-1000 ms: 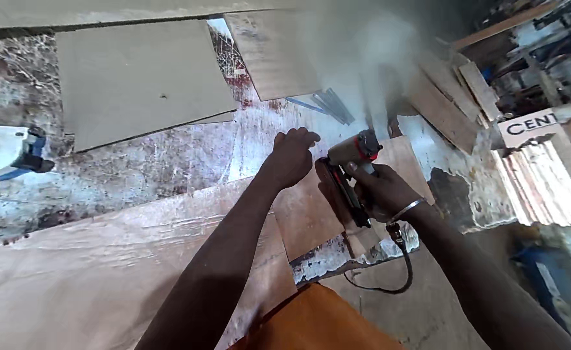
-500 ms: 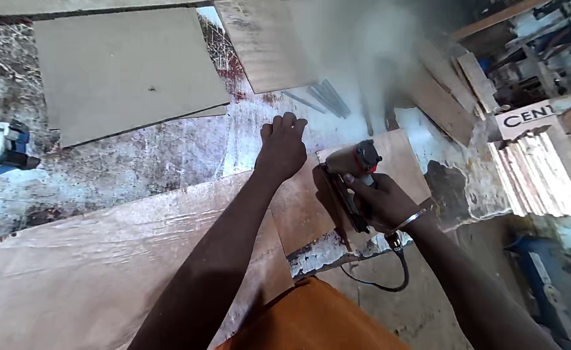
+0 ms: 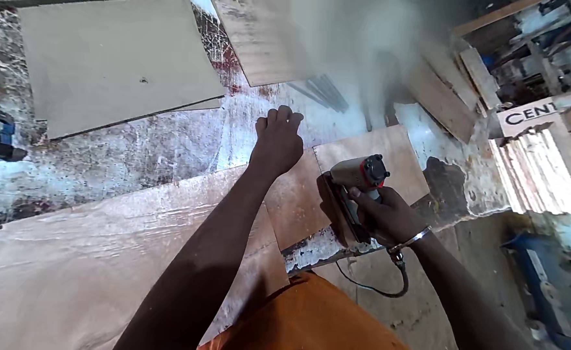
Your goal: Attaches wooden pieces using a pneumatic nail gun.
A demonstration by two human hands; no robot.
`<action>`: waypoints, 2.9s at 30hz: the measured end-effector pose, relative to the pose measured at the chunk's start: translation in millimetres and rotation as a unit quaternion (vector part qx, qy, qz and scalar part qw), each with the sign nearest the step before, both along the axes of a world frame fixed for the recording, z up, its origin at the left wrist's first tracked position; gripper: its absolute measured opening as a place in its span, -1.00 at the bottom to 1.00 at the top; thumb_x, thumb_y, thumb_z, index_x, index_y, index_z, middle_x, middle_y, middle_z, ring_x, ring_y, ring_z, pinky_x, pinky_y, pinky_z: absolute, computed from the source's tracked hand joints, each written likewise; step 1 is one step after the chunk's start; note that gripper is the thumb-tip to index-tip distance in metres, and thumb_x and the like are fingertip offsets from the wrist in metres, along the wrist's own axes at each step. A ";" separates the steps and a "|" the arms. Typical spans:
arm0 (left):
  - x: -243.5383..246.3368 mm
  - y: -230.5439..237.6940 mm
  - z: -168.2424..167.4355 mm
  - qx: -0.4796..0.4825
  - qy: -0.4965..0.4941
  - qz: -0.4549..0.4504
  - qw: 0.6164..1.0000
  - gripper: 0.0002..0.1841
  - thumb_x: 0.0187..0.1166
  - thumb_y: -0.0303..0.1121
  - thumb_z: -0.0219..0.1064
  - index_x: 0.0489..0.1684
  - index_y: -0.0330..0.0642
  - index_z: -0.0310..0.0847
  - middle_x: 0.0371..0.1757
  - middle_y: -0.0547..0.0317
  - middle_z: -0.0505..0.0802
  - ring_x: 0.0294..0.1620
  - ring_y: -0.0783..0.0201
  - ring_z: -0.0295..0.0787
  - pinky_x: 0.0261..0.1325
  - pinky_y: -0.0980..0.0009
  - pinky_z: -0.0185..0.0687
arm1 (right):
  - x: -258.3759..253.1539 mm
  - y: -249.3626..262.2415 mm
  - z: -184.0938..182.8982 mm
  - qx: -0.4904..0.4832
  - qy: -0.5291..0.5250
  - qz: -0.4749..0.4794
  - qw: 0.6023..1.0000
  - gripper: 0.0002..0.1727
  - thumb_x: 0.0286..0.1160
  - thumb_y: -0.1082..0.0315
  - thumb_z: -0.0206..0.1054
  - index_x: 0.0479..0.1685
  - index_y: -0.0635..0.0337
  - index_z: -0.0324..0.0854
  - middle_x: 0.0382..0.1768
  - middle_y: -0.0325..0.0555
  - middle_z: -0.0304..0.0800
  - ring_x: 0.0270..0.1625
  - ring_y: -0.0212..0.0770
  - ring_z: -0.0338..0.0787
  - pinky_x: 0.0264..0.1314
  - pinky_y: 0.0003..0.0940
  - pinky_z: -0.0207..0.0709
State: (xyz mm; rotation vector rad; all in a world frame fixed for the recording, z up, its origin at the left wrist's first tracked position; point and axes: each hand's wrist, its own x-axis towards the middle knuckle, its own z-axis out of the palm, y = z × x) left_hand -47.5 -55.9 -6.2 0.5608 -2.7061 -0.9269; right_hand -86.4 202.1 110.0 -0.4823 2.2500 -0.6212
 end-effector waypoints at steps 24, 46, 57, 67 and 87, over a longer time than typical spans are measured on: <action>-0.2 -1.9 1.1 0.012 -0.001 0.007 1.000 -0.58 0.56 -0.25 0.22 0.40 0.09 0.63 0.45 0.04 0.60 0.48 -0.10 0.46 0.33 -0.19 0.37 | 31.7 53.2 2.4 -0.003 -0.052 -0.036 0.998 -0.46 0.51 -0.27 0.26 -0.16 0.07 0.71 -0.64 -0.14 0.70 -0.65 -0.21 0.70 -0.52 -0.28 0.68; 64.7 -91.9 0.4 -0.023 0.051 0.081 0.995 -0.69 0.73 -0.18 0.10 -0.03 -0.09 0.77 -0.03 0.05 0.84 -0.06 0.02 0.84 -0.06 -0.06 0.74 | 84.1 -111.1 -4.1 -0.074 -0.082 0.027 0.994 -0.40 0.62 -0.31 0.16 -0.24 0.09 0.70 -0.64 -0.10 0.66 -0.63 -0.19 0.64 -0.53 -0.25 0.59; 55.5 -94.3 7.3 0.016 -0.027 0.077 0.997 -0.64 0.72 -0.05 0.08 -0.05 -0.05 0.75 0.06 0.08 0.83 0.08 0.01 0.83 -0.03 -0.12 0.72 | 83.4 -124.2 0.2 -0.038 -0.057 0.010 0.998 -0.38 0.61 -0.32 0.17 -0.15 0.11 0.70 -0.68 -0.04 0.65 -0.70 -0.14 0.63 -0.63 -0.22 0.58; 59.5 -92.7 11.5 0.036 -0.022 0.084 0.996 -0.65 0.70 -0.03 0.14 0.03 -0.04 0.76 0.10 0.05 0.82 0.11 -0.03 0.82 0.03 -0.16 0.71 | 98.6 -102.4 3.2 -0.024 -0.048 0.013 0.998 -0.42 0.63 -0.26 0.18 -0.32 0.11 0.71 -0.67 -0.07 0.69 -0.69 -0.16 0.65 -0.59 -0.26 0.60; 64.6 -88.2 8.4 0.040 0.015 0.100 0.994 -0.65 0.69 -0.05 0.18 0.10 -0.05 0.74 0.08 0.08 0.81 0.09 0.03 0.79 0.11 -0.09 0.69 | 134.0 -45.5 1.3 -0.042 -0.105 -0.022 0.993 -0.51 0.52 -0.21 0.32 -0.23 0.09 0.68 -0.69 -0.12 0.66 -0.70 -0.22 0.65 -0.57 -0.29 0.61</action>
